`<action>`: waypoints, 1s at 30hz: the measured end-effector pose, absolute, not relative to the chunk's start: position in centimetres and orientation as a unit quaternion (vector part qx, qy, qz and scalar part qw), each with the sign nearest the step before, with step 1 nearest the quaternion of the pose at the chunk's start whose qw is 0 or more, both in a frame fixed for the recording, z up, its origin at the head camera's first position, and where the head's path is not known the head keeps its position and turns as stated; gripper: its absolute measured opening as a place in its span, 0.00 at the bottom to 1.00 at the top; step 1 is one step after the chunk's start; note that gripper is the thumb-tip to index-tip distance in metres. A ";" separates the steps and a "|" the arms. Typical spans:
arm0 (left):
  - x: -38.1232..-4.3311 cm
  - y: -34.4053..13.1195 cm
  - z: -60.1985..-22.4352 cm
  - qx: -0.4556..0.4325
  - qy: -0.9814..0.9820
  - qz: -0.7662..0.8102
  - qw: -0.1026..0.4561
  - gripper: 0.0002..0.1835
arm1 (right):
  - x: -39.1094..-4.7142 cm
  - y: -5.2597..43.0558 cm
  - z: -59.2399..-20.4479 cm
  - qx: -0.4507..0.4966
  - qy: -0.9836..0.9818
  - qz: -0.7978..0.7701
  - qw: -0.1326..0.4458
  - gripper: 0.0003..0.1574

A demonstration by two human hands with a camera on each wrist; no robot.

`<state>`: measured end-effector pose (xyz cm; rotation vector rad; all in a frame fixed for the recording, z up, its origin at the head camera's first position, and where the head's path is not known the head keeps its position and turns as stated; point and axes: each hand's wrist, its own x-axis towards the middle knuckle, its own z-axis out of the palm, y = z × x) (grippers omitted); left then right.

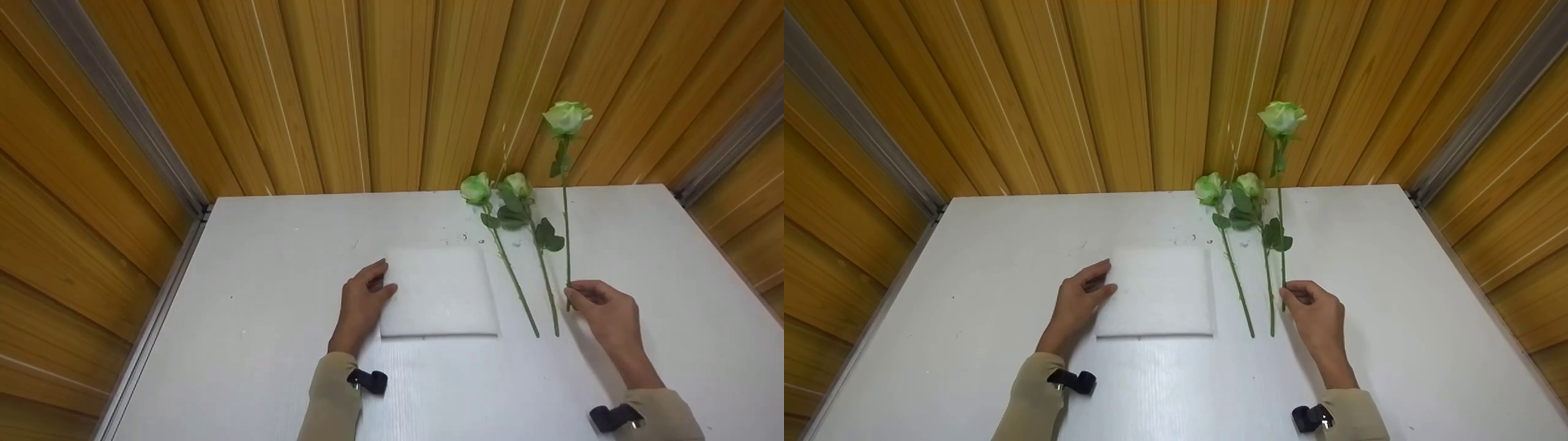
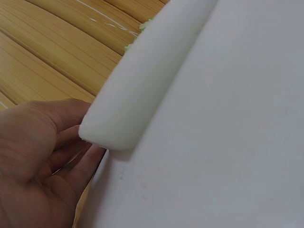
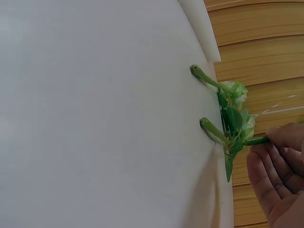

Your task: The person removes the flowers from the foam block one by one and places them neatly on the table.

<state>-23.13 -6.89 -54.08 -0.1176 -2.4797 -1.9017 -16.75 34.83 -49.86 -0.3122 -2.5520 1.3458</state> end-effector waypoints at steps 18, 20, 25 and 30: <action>-23.2 -6.9 -54.2 -0.039 -0.796 -0.605 0.006 0.28 | -15.9 38.0 -50.2 -0.139 -0.882 0.447 0.052 0.24; -23.1 -6.9 -54.2 -0.042 -0.797 -0.603 0.006 0.28 | -15.9 38.1 -50.3 -0.139 -0.878 0.455 0.046 0.24; -23.1 -6.8 -54.1 -0.042 -0.798 -0.601 0.010 0.28 | -15.8 38.4 -50.4 -0.140 -0.875 0.463 0.034 0.22; -23.1 -6.8 -54.1 -0.039 -0.800 -0.599 0.010 0.28 | -15.7 38.6 -50.5 -0.135 -0.884 0.447 0.026 0.21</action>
